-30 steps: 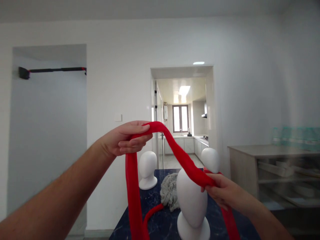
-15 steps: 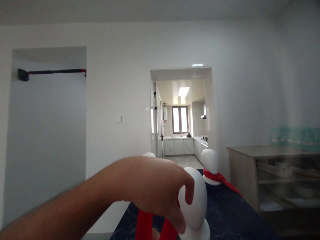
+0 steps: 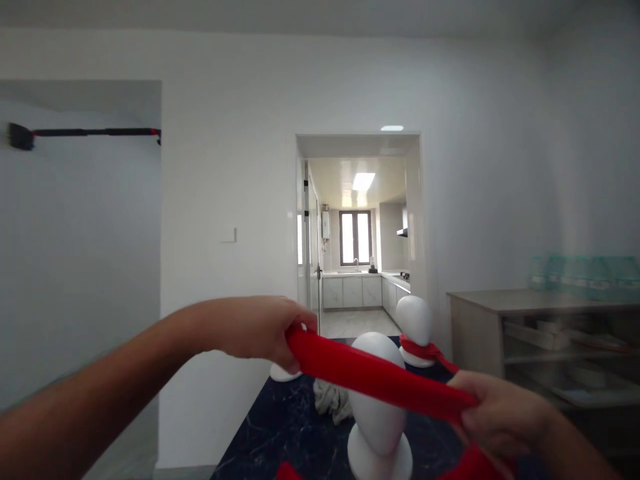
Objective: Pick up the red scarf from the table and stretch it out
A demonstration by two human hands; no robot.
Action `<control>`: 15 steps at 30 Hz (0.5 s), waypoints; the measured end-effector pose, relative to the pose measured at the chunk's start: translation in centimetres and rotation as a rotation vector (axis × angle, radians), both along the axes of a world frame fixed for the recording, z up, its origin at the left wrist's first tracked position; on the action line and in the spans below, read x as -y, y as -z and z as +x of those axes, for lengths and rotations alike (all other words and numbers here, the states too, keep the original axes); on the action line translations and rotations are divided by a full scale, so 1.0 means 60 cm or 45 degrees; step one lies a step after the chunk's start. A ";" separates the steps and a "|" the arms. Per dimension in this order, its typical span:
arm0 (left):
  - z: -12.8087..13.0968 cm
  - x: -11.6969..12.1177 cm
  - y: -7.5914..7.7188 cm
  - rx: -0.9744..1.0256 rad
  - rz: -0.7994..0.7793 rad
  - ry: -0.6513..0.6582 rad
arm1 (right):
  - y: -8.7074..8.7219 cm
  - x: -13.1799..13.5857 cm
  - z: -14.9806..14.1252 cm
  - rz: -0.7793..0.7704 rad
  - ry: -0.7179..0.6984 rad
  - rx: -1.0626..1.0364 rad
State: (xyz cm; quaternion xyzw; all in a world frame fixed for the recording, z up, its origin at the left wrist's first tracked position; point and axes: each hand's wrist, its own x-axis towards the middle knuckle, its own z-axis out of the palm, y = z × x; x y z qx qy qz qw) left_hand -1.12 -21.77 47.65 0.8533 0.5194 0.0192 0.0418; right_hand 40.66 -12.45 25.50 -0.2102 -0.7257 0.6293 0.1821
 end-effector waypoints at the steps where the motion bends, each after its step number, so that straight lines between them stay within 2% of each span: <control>1: -0.005 -0.017 0.006 0.045 0.052 0.031 | -0.017 -0.015 0.032 -0.003 0.046 -0.018; 4: -0.012 -0.061 0.022 0.157 0.185 0.099 | -0.070 -0.056 0.107 0.016 0.154 -0.048; 8: -0.015 -0.108 0.036 0.286 0.294 0.103 | -0.115 -0.078 0.150 0.050 0.297 -0.199; 11: -0.009 -0.151 0.049 0.295 0.457 0.119 | -0.130 -0.092 0.150 0.058 0.420 -0.424; 15: 0.012 -0.228 0.081 0.223 0.583 0.130 | -0.131 -0.136 0.112 -0.035 0.547 -0.742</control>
